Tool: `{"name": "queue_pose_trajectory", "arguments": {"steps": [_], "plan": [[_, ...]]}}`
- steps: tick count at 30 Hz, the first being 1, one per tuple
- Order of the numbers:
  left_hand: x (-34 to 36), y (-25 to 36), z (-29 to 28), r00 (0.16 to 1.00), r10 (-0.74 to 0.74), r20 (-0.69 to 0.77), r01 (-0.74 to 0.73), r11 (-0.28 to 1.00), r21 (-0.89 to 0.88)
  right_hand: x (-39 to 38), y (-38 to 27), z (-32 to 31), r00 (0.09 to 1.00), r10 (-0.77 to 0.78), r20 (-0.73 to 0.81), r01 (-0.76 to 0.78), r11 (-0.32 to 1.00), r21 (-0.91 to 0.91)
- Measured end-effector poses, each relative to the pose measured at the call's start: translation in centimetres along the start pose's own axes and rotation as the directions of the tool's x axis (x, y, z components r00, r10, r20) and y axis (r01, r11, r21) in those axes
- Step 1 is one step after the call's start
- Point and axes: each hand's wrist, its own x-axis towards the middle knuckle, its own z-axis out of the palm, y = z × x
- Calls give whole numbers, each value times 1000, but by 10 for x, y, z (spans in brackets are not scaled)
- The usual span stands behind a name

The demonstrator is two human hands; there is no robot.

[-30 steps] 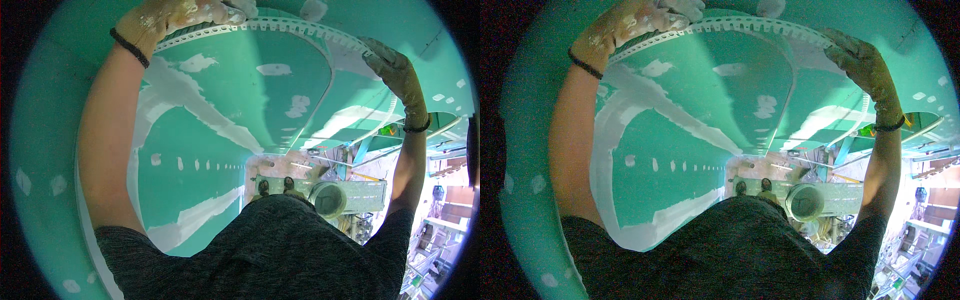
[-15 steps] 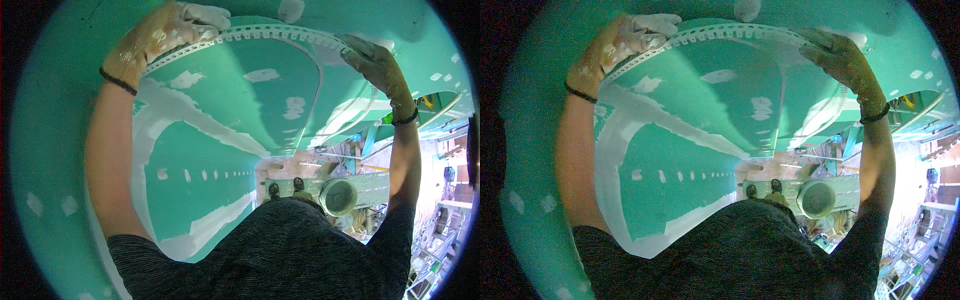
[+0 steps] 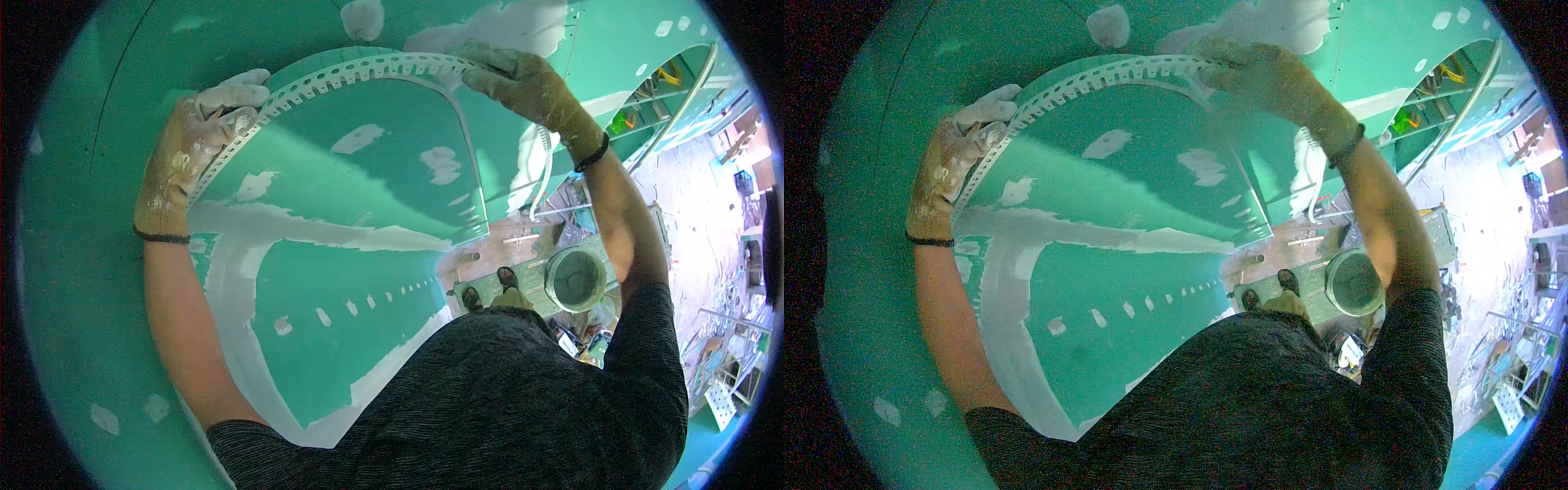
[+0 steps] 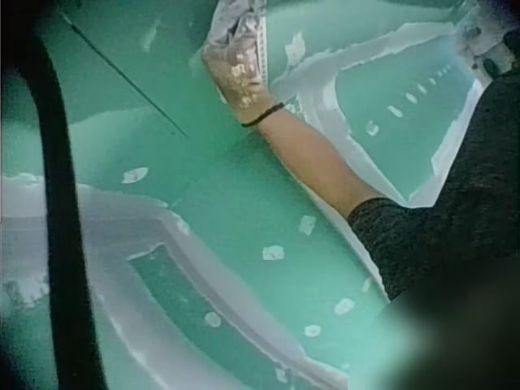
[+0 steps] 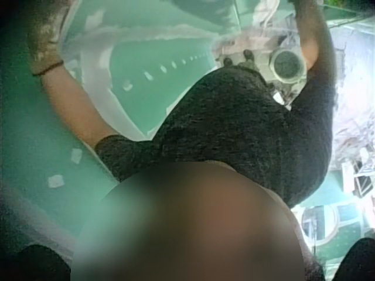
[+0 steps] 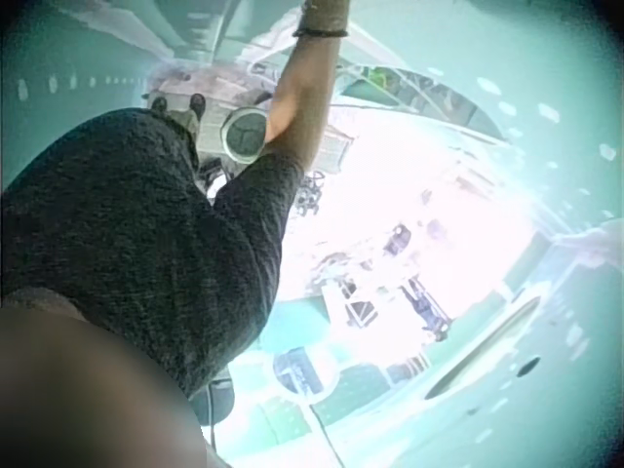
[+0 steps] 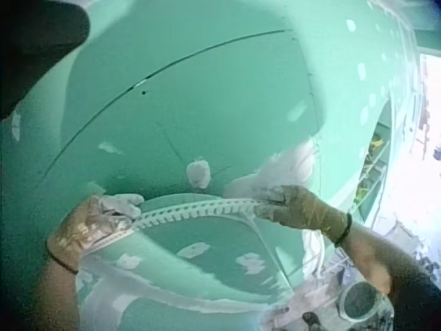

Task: Installing flexible plastic corner bead on a curved drywall bulkhead.

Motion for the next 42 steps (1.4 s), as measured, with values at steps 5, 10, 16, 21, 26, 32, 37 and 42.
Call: {"name": "queue_pose_trajectory", "arguments": {"steps": [5,10,16,21,26,32,37,42], "plan": [[-3,-1,-6,999,-36,2,36,999,-9,-21,1,49,976,-61,-207,47,996,-70],[0,-6,-2,999,-42,-12,41,997,-70,-22,-3,74,918,-218,-333,97,934,-342],[1,-10,-2,1000,-24,3,25,990,-137,-29,-15,97,855,-204,-476,59,951,-302],[3,-11,-1,1000,-22,1,22,995,-95,-24,-31,103,823,285,-491,-126,935,331],[-2,-14,-4,999,-33,-29,28,988,-154,-22,-34,107,827,281,-487,-128,938,323],[2,-14,1,998,-47,-43,41,990,-135,-23,-39,117,797,297,-526,-162,944,288],[3,-15,4,994,-89,-60,80,986,-148,-22,-50,126,738,449,-504,-276,882,383],[2,-14,-1,996,-63,-60,57,994,-95,-24,-57,132,727,418,-544,-313,908,278]]}}
